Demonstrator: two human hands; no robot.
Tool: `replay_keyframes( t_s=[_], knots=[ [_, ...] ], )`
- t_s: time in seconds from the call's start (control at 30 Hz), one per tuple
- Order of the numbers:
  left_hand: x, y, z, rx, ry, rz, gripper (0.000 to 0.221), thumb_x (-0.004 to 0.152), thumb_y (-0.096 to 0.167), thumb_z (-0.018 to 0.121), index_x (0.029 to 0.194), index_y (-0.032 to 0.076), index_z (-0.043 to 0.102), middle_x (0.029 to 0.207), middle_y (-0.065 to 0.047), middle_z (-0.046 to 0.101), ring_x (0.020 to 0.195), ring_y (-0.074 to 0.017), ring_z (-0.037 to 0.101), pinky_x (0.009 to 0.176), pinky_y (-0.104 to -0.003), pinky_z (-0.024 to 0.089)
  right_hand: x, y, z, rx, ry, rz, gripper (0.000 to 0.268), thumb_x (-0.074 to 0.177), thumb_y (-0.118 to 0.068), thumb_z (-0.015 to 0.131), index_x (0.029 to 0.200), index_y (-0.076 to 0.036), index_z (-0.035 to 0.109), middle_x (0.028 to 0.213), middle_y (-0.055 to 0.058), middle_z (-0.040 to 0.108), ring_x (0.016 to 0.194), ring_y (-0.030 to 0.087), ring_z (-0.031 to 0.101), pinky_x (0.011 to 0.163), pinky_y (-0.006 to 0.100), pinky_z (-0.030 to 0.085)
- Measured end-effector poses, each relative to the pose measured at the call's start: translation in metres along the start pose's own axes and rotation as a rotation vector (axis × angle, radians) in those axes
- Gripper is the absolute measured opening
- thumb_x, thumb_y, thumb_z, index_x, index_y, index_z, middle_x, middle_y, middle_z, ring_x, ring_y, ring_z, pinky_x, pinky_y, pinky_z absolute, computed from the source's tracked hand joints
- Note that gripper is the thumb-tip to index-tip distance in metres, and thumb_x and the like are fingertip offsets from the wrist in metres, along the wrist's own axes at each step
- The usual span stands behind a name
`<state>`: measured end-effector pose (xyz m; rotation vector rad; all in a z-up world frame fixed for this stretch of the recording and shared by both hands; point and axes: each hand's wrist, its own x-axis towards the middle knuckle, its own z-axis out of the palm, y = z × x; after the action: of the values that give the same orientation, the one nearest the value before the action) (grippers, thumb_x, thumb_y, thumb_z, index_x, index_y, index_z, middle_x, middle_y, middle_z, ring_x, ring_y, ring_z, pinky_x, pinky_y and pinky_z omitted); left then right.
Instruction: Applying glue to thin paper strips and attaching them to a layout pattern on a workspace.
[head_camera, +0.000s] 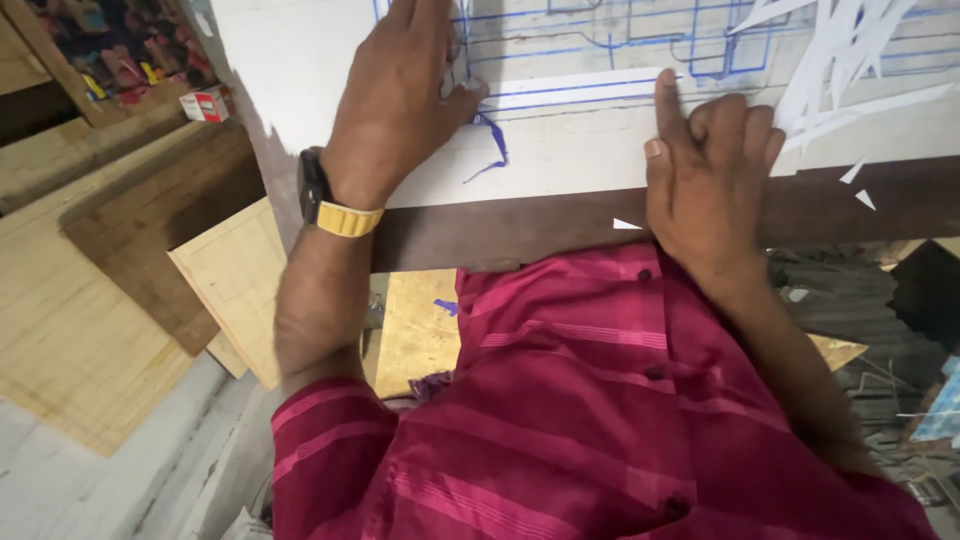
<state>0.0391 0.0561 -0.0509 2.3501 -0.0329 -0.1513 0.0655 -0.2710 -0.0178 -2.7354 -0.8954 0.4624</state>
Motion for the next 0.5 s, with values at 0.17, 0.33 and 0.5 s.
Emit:
replay_keyframes(
  t_s=[0.17, 0.33, 0.5],
  knots=[
    [0.0004, -0.0011, 0.0024, 0.045, 0.003, 0.022, 0.069, 0.085, 0.011, 0.09, 0.137, 0.001, 0.046, 0.105, -0.018, 0.062, 0.091, -0.0381, 0.064, 0.076, -0.047, 0.054, -0.0013, 0.0057, 0.0039, 0.016, 0.001, 0.011, 0.047, 0.115, -0.021, 0.056, 0.158, -0.003, 0.056, 0.11, 0.01, 0.043, 0.105, 0.027, 0.039, 0.097, 0.047, 0.033],
    [-0.001, -0.0025, -0.0023, 0.062, 0.011, 0.062, 0.071, 0.086, 0.01, 0.091, 0.14, 0.002, 0.045, 0.106, -0.017, 0.062, 0.092, -0.0366, 0.065, 0.076, -0.046, 0.055, 0.0013, 0.0059, 0.0015, 0.045, -0.023, 0.035, 0.045, 0.117, -0.022, 0.054, 0.158, -0.003, 0.056, 0.109, 0.01, 0.043, 0.107, 0.028, 0.039, 0.097, 0.046, 0.033],
    [0.0004, -0.0028, -0.0036, -0.008, -0.034, 0.041, 0.076, 0.085, 0.011, 0.094, 0.143, 0.004, 0.044, 0.106, -0.015, 0.062, 0.083, -0.0303, 0.066, 0.069, -0.04, 0.056, 0.0014, 0.0034, 0.0022, 0.023, -0.004, 0.023, 0.045, 0.118, -0.026, 0.054, 0.156, -0.002, 0.057, 0.107, 0.01, 0.042, 0.106, 0.028, 0.038, 0.096, 0.048, 0.033]
  ],
)
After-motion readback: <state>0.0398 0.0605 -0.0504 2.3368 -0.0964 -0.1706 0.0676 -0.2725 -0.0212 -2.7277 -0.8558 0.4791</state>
